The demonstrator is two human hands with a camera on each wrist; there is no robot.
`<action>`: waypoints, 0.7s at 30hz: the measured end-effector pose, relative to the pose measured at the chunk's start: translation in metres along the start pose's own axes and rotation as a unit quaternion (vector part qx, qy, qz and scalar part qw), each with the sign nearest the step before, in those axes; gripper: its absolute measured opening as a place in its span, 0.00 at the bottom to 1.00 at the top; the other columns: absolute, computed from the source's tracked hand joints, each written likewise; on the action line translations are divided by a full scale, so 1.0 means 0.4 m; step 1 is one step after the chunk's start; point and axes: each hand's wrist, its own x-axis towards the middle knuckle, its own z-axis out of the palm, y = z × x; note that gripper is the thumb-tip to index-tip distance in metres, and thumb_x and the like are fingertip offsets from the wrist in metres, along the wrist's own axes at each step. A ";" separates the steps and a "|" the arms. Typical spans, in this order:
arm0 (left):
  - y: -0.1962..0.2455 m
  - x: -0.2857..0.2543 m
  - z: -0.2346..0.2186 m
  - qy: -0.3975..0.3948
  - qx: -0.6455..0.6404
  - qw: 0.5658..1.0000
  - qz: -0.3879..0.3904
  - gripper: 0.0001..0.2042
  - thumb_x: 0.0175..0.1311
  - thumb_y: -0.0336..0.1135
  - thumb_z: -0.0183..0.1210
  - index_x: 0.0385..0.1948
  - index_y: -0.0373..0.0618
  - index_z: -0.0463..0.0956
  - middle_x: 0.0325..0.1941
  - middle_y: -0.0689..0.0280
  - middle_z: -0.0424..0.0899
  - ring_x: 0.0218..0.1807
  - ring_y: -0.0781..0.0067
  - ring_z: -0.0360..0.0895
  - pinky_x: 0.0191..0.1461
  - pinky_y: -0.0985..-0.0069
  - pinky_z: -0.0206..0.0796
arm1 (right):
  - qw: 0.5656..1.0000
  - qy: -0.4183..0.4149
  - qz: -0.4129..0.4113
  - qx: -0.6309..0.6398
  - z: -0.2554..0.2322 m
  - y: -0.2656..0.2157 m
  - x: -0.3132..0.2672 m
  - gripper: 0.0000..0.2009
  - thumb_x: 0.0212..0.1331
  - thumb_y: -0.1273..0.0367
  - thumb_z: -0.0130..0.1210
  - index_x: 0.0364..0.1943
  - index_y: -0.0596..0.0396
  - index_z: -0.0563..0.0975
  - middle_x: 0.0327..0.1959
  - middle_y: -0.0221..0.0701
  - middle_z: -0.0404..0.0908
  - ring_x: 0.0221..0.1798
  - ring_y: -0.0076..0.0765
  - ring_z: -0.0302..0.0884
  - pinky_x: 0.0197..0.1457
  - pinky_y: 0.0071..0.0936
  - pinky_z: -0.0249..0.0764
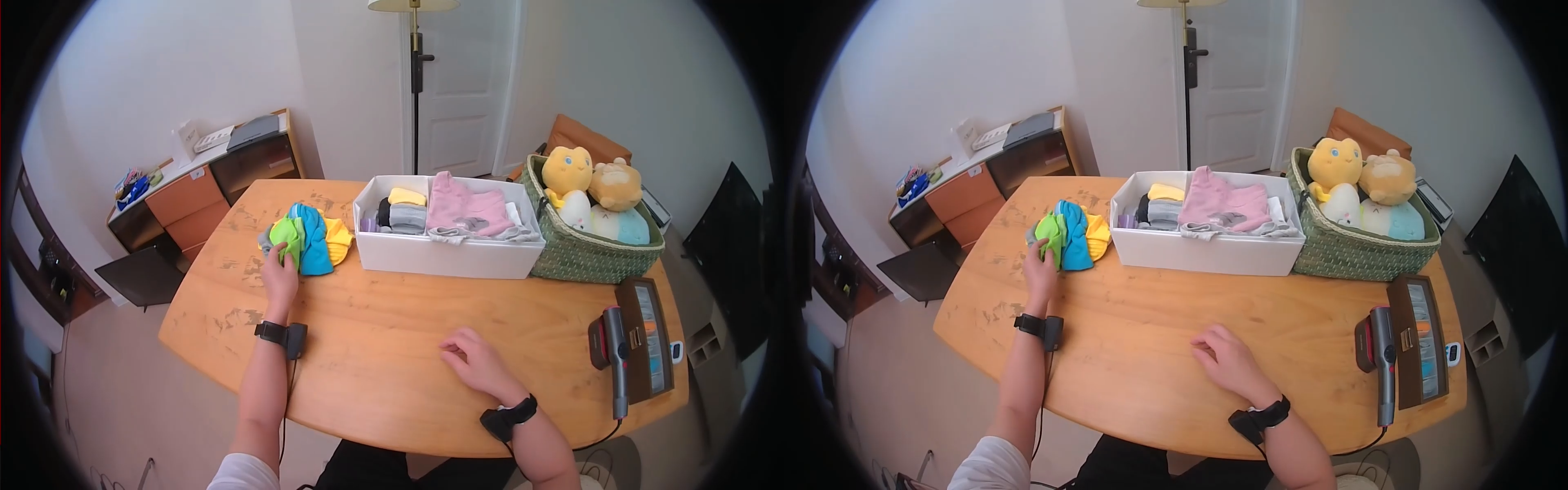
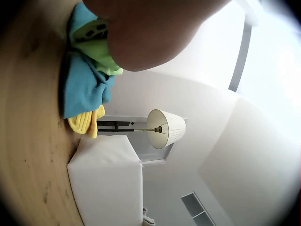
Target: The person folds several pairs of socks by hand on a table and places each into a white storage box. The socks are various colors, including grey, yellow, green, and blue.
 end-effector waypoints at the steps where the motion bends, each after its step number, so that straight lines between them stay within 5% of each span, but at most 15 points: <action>1: -0.002 0.005 -0.012 0.013 -0.040 0.999 -0.002 0.17 0.69 0.26 0.59 0.59 0.42 0.78 0.51 0.51 0.85 0.48 0.53 0.84 0.53 0.63 0.75 | 1.000 0.001 0.004 0.002 0.001 0.000 0.000 0.06 0.66 0.74 0.61 0.44 0.60 0.81 0.44 0.39 0.80 0.46 0.41 0.87 0.50 0.32 0.82; 3: -0.001 0.007 -0.030 0.026 -0.079 0.997 -0.005 0.15 0.71 0.26 0.59 0.58 0.40 0.78 0.48 0.54 0.87 0.45 0.59 0.85 0.50 0.67 0.76 | 1.000 0.000 0.009 0.004 -0.002 -0.005 0.001 0.06 0.66 0.74 0.61 0.44 0.60 0.81 0.45 0.38 0.80 0.46 0.40 0.87 0.50 0.32 0.82; 5: 0.052 -0.010 -0.046 -0.008 -0.335 0.942 0.002 0.15 0.72 0.26 0.60 0.58 0.37 0.78 0.50 0.60 0.87 0.46 0.73 0.83 0.50 0.74 0.75 | 1.000 -0.013 0.016 -0.015 -0.009 -0.014 0.001 0.08 0.68 0.73 0.61 0.47 0.61 0.80 0.45 0.37 0.80 0.46 0.37 0.86 0.52 0.30 0.81; 6: 0.085 -0.032 -0.056 -0.013 -0.336 0.942 0.000 0.15 0.72 0.26 0.60 0.58 0.37 0.78 0.50 0.60 0.87 0.46 0.73 0.83 0.50 0.74 0.75 | 1.000 -0.012 0.022 -0.016 -0.010 -0.017 0.002 0.08 0.68 0.73 0.61 0.47 0.61 0.80 0.45 0.37 0.80 0.46 0.37 0.86 0.52 0.30 0.81; 10: 0.240 -0.204 -0.083 -0.318 -0.485 0.811 -0.079 0.15 0.72 0.25 0.60 0.59 0.39 0.78 0.54 0.63 0.86 0.52 0.78 0.82 0.56 0.77 0.75 | 0.998 0.011 0.066 -0.018 -0.012 -0.051 -0.002 0.17 0.64 0.72 0.62 0.57 0.57 0.77 0.52 0.42 0.77 0.56 0.43 0.82 0.58 0.35 0.80; 15: 0.325 -0.362 -0.100 -0.613 -0.415 0.660 -0.133 0.14 0.74 0.26 0.59 0.59 0.40 0.78 0.54 0.67 0.86 0.53 0.82 0.83 0.58 0.80 0.74 | 0.997 0.074 0.013 0.028 -0.020 -0.073 0.008 0.26 0.60 0.71 0.64 0.64 0.55 0.72 0.66 0.44 0.71 0.68 0.48 0.73 0.69 0.40 0.72; 18: 0.323 -0.379 -0.098 -0.641 -0.399 0.640 -0.143 0.14 0.75 0.26 0.59 0.59 0.39 0.78 0.52 0.67 0.87 0.52 0.82 0.83 0.57 0.81 0.75 | 0.998 -0.018 -0.045 -0.031 -0.038 -0.074 0.004 0.27 0.58 0.70 0.65 0.63 0.57 0.73 0.66 0.43 0.72 0.69 0.50 0.73 0.72 0.41 0.69; 21: 0.313 -0.373 -0.065 -0.606 -0.389 0.670 -0.181 0.14 0.75 0.26 0.58 0.59 0.39 0.78 0.51 0.66 0.87 0.51 0.82 0.83 0.55 0.81 0.76 | 0.990 -0.112 -0.014 0.086 -0.020 -0.038 -0.006 0.28 0.57 0.68 0.67 0.63 0.56 0.74 0.60 0.41 0.77 0.65 0.50 0.75 0.70 0.41 0.71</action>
